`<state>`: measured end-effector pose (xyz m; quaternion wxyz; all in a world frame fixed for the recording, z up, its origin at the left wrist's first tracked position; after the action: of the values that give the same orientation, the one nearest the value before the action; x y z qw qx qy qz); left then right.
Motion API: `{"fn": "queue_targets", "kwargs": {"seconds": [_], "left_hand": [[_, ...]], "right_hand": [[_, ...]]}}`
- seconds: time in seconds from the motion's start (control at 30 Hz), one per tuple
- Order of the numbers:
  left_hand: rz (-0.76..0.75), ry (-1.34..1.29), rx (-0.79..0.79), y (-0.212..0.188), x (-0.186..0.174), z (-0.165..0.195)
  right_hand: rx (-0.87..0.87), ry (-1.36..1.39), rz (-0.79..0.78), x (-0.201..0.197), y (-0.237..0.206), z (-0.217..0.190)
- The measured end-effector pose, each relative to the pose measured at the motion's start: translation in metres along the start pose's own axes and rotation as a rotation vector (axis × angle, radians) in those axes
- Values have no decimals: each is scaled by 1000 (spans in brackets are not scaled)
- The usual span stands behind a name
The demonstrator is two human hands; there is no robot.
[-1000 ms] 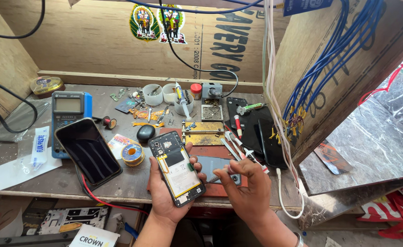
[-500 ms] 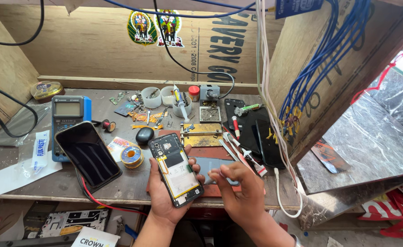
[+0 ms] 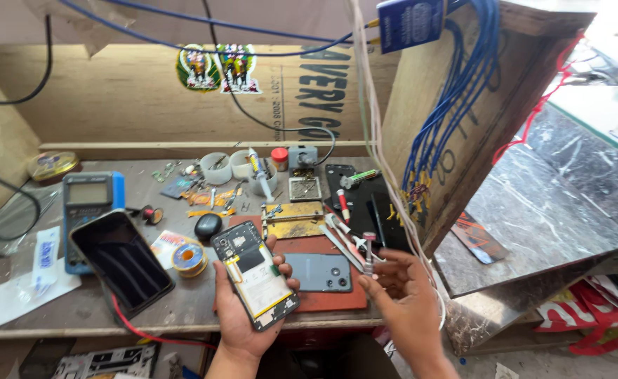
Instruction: The person uses a screwdriver to remove screws from the back of a disassembled smartphone. They then place the back cover onto the phone and continue to remove additional screws from the device.
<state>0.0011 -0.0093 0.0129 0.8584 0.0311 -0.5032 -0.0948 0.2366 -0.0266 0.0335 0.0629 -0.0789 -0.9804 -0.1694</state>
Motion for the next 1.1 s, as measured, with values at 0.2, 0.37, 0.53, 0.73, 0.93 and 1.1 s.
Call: {"fn": "queue_targets", "kwargs": {"seconds": [0.2,0.37,0.53,0.73,0.93,1.1], "left_hand": [[-10,-2,-21,-1,-5,-1],[-19,-51,-13,4,-16,-4],[27,-44,-3,10,-25,-7],[38,-43,-23,11,-29,-6],[22,-37,-1,10,-30,-6],[-103,-33,7,1,-41,2]], "right_hand": [[15,-542,-144,-13,17,-13],[-231,-734,-318,23,38,-5],[-274,-865,-351,37,51,-2],[-178,-797,-628,34,61,-10],[-225,-707,-913,53,72,-16],[-11,-855,-950,64,81,-11]]}}
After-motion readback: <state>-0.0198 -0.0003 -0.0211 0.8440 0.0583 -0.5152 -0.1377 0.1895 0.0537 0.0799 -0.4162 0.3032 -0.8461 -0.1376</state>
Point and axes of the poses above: each hand's wrist, its own y-axis towards the middle knuckle, its own x-axis out of the palm, z = x × y, the point moved 2 cm from there along y, towards the middle knuckle, and after that the axes turned 15 degrees about y, right-handed, at the moved point
